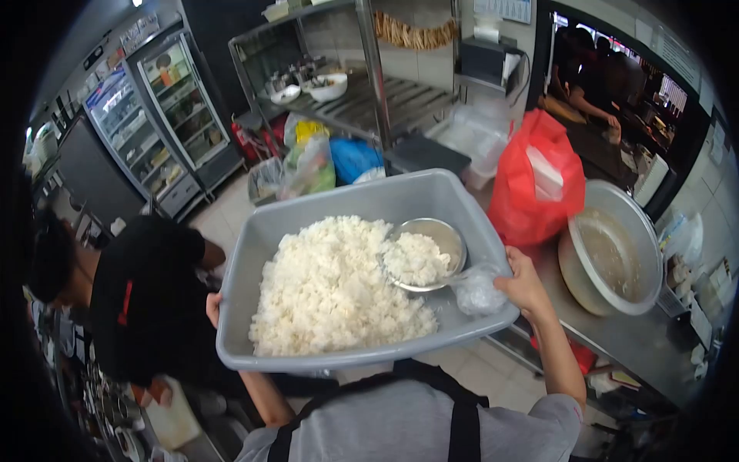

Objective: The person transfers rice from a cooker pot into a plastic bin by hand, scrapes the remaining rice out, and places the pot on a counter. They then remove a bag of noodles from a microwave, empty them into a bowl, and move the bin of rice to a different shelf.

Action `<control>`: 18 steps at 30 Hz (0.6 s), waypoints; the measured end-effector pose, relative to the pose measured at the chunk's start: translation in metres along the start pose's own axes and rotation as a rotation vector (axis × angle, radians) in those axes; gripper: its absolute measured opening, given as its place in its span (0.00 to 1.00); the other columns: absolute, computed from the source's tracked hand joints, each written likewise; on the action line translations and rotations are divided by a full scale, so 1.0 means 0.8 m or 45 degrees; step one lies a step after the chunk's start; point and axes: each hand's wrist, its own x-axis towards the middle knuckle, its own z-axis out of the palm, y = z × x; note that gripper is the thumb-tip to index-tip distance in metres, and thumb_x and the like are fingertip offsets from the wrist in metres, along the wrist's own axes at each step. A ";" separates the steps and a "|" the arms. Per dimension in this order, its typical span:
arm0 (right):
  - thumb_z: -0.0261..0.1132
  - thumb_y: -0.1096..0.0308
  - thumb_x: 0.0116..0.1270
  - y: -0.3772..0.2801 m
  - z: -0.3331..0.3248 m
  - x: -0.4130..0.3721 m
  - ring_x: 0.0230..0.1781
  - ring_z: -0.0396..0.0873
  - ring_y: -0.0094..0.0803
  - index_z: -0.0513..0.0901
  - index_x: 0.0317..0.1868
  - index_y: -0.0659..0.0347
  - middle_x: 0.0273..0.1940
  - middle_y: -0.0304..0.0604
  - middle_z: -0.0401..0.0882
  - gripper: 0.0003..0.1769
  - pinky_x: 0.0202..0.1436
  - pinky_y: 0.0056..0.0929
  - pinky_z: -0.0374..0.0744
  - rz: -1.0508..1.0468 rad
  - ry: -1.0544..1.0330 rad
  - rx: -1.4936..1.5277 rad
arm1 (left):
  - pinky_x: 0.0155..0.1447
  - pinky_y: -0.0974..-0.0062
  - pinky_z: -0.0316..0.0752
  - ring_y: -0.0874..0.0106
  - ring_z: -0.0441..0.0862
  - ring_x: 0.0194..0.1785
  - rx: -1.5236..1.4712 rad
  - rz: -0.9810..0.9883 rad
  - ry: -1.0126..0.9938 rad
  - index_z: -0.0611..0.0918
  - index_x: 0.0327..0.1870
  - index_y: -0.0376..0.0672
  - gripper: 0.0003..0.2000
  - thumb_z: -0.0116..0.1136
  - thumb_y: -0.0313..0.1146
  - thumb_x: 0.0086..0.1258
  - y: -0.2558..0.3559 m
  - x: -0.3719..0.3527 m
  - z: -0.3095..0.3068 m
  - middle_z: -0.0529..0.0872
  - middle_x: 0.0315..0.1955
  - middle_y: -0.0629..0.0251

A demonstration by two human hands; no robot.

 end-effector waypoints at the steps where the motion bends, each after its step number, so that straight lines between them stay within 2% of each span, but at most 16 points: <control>1: 0.54 0.87 0.39 -0.013 0.014 0.029 0.44 0.74 0.31 0.68 0.50 0.72 0.43 0.47 0.75 0.30 0.50 0.23 0.70 -0.018 -0.015 0.013 | 0.35 0.82 0.74 0.73 0.77 0.28 -0.060 -0.122 -0.039 0.76 0.33 0.36 0.15 0.45 0.40 0.57 0.014 0.027 0.013 0.79 0.25 0.63; 2: 0.54 0.87 0.39 -0.021 0.021 0.045 0.44 0.74 0.30 0.68 0.50 0.72 0.44 0.47 0.74 0.30 0.50 0.22 0.70 -0.005 -0.039 0.032 | 0.35 0.81 0.74 0.72 0.78 0.29 -0.025 -0.030 0.003 0.76 0.34 0.35 0.16 0.46 0.41 0.56 0.007 0.061 -0.022 0.80 0.26 0.62; 5: 0.55 0.86 0.40 -0.022 0.035 0.125 0.47 0.72 0.30 0.67 0.51 0.72 0.45 0.47 0.73 0.30 0.52 0.23 0.68 -0.070 -0.125 -0.023 | 0.36 0.78 0.75 0.70 0.79 0.30 -0.129 -0.054 0.003 0.77 0.34 0.36 0.17 0.47 0.42 0.54 0.020 0.121 0.005 0.81 0.27 0.60; 8: 0.56 0.85 0.41 -0.044 0.093 0.214 0.48 0.72 0.29 0.66 0.52 0.72 0.46 0.47 0.73 0.30 0.53 0.22 0.68 -0.116 -0.189 0.004 | 0.34 0.77 0.76 0.69 0.79 0.28 -0.070 -0.061 -0.101 0.77 0.33 0.35 0.16 0.46 0.40 0.53 0.050 0.209 0.008 0.81 0.26 0.60; 9: 0.56 0.85 0.41 -0.034 0.073 0.215 0.48 0.72 0.29 0.66 0.52 0.72 0.46 0.47 0.73 0.30 0.53 0.22 0.68 -0.160 -0.202 0.000 | 0.34 0.77 0.76 0.69 0.79 0.27 -0.071 -0.009 -0.111 0.77 0.32 0.35 0.16 0.46 0.40 0.53 0.035 0.192 0.011 0.81 0.26 0.60; 11: 0.56 0.85 0.41 -0.038 0.086 0.227 0.48 0.71 0.28 0.67 0.52 0.72 0.46 0.47 0.73 0.30 0.53 0.21 0.68 -0.187 -0.204 -0.026 | 0.33 0.77 0.76 0.70 0.79 0.27 -0.033 0.034 -0.149 0.78 0.30 0.35 0.16 0.46 0.40 0.53 0.039 0.207 0.007 0.81 0.24 0.61; 15: 0.56 0.85 0.43 -0.030 0.076 0.216 0.48 0.71 0.29 0.67 0.51 0.73 0.46 0.47 0.73 0.28 0.53 0.21 0.68 -0.235 -0.210 -0.045 | 0.33 0.77 0.75 0.71 0.79 0.27 -0.049 0.021 -0.175 0.78 0.26 0.37 0.14 0.46 0.40 0.53 0.018 0.197 -0.026 0.81 0.23 0.62; 18: 0.56 0.84 0.43 -0.042 0.089 0.230 0.47 0.72 0.29 0.66 0.51 0.73 0.45 0.45 0.73 0.29 0.52 0.21 0.68 -0.280 -0.192 -0.074 | 0.33 0.78 0.75 0.72 0.78 0.26 -0.074 -0.001 -0.246 0.77 0.24 0.39 0.13 0.47 0.40 0.53 0.026 0.229 -0.047 0.80 0.21 0.64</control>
